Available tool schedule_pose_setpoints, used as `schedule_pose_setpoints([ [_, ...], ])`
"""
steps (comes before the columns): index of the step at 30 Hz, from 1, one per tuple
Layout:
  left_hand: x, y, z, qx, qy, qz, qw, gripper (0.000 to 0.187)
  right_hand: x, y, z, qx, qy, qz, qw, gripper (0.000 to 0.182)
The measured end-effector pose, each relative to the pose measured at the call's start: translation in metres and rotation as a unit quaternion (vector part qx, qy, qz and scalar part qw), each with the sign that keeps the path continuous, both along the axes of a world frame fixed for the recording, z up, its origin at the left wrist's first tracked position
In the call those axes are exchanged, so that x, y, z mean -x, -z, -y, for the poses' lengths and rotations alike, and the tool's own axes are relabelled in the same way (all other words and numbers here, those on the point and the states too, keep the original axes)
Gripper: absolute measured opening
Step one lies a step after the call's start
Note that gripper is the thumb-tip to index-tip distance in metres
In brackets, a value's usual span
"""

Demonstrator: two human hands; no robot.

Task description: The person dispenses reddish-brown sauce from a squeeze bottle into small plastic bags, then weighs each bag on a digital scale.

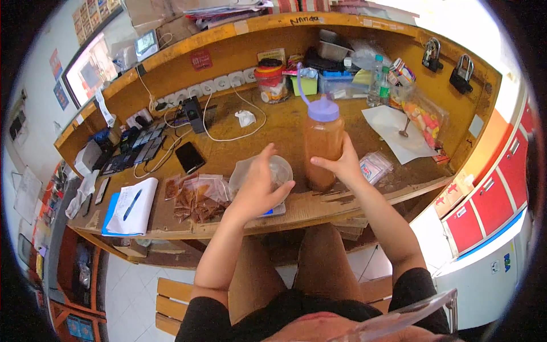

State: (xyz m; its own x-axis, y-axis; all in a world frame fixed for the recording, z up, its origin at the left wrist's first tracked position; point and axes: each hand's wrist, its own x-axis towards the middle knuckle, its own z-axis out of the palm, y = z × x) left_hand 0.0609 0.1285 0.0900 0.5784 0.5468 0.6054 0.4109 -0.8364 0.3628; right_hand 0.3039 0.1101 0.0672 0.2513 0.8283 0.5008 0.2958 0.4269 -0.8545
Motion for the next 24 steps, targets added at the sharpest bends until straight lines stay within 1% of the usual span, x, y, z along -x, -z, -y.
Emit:
schedule_pose_setpoints([
  [1, 0.007, -0.012, 0.014, -0.003, 0.002, 0.002, 1.0, 0.089, 0.002, 0.002, 0.001, -0.003, 0.002, 0.002, 1.0, 0.101],
  [3, 0.034, -0.043, 0.046, 0.019, -0.067, -0.024, 0.997, 0.093, 0.01, 0.009, 0.006, -0.095, 0.03, -0.007, 0.995, 0.096],
  [4, 0.05, -0.044, 0.052, 0.017, -0.066, -0.024, 0.997, 0.093, 0.013, 0.011, 0.015, -0.097, 0.03, -0.007, 0.995, 0.096],
  [6, 0.08, -0.045, 0.055, -0.017, -0.175, -0.175, 0.969, 0.086, 0.021, 0.01, 0.037, -0.22, 0.165, 0.048, 0.96, 0.077],
  [7, 0.088, -0.043, 0.047, -0.02, -0.179, -0.171, 0.969, 0.086, 0.028, 0.011, 0.047, -0.225, 0.161, 0.051, 0.96, 0.077],
  [9, 0.101, -0.028, 0.026, -0.056, -0.246, -0.192, 0.949, 0.055, 0.047, 0.014, 0.068, -0.316, 0.163, 0.071, 0.932, 0.055],
  [10, 0.106, -0.025, 0.015, -0.055, -0.251, -0.192, 0.947, 0.055, 0.054, 0.016, 0.074, -0.316, 0.157, 0.069, 0.933, 0.055],
  [12, 0.111, -0.032, -0.002, -0.092, -0.175, -0.224, 0.954, 0.029, 0.067, 0.018, 0.084, -0.284, 0.129, 0.096, 0.945, 0.042],
  [13, 0.107, -0.034, -0.002, -0.114, -0.17, -0.19, 0.96, 0.015, 0.073, 0.013, 0.088, -0.287, 0.134, 0.128, 0.94, 0.038],
  [14, 0.104, -0.037, 0.001, -0.115, -0.17, -0.193, 0.959, 0.015, 0.078, 0.009, 0.091, -0.287, 0.135, 0.125, 0.94, 0.038],
  [16, 0.096, -0.046, 0.011, -0.1, -0.105, -0.067, 0.987, 0.012, 0.087, 0.0, 0.097, -0.27, 0.067, 0.221, 0.935, 0.042],
  [17, 0.092, -0.048, 0.018, -0.098, -0.102, -0.067, 0.988, 0.012, 0.094, -0.008, 0.1, -0.256, 0.031, 0.203, 0.945, 0.043],
  [18, 0.09, -0.048, 0.028, -0.09, -0.076, -0.022, 0.993, 0.01, 0.105, -0.011, 0.102, -0.252, 0.033, 0.205, 0.945, 0.043],
  [19, 0.087, -0.047, 0.037, -0.081, -0.052, 0.024, 0.995, 0.009, 0.116, -0.013, 0.104, -0.187, -0.029, 0.115, 0.975, 0.042],
  [20, 0.083, -0.045, 0.048, -0.077, -0.05, 0.027, 0.995, 0.009, 0.126, -0.013, 0.105, -0.117, -0.092, 0.023, 0.989, 0.042],
  [21, 0.078, -0.041, 0.059, -0.032, -0.055, 0.077, 0.995, 0.008, 0.134, -0.005, 0.105, -0.084, -0.098, -0.025, 0.991, 0.04],
  [22, 0.072, -0.034, 0.07, 0.013, -0.06, 0.126, 0.99, 0.007, 0.133, 0.0, 0.103, -0.08, -0.097, -0.024, 0.992, 0.04],
  [23, 0.065, -0.017, 0.084, 0.11, -0.036, 0.188, 0.975, 0.008, 0.132, 0.006, 0.102, -0.032, -0.127, -0.006, 0.991, 0.036],
  [24, 0.065, -0.001, 0.087, 0.14, -0.035, 0.209, 0.967, 0.007, 0.131, 0.01, 0.102, 0.013, -0.157, 0.008, 0.987, 0.032],
])
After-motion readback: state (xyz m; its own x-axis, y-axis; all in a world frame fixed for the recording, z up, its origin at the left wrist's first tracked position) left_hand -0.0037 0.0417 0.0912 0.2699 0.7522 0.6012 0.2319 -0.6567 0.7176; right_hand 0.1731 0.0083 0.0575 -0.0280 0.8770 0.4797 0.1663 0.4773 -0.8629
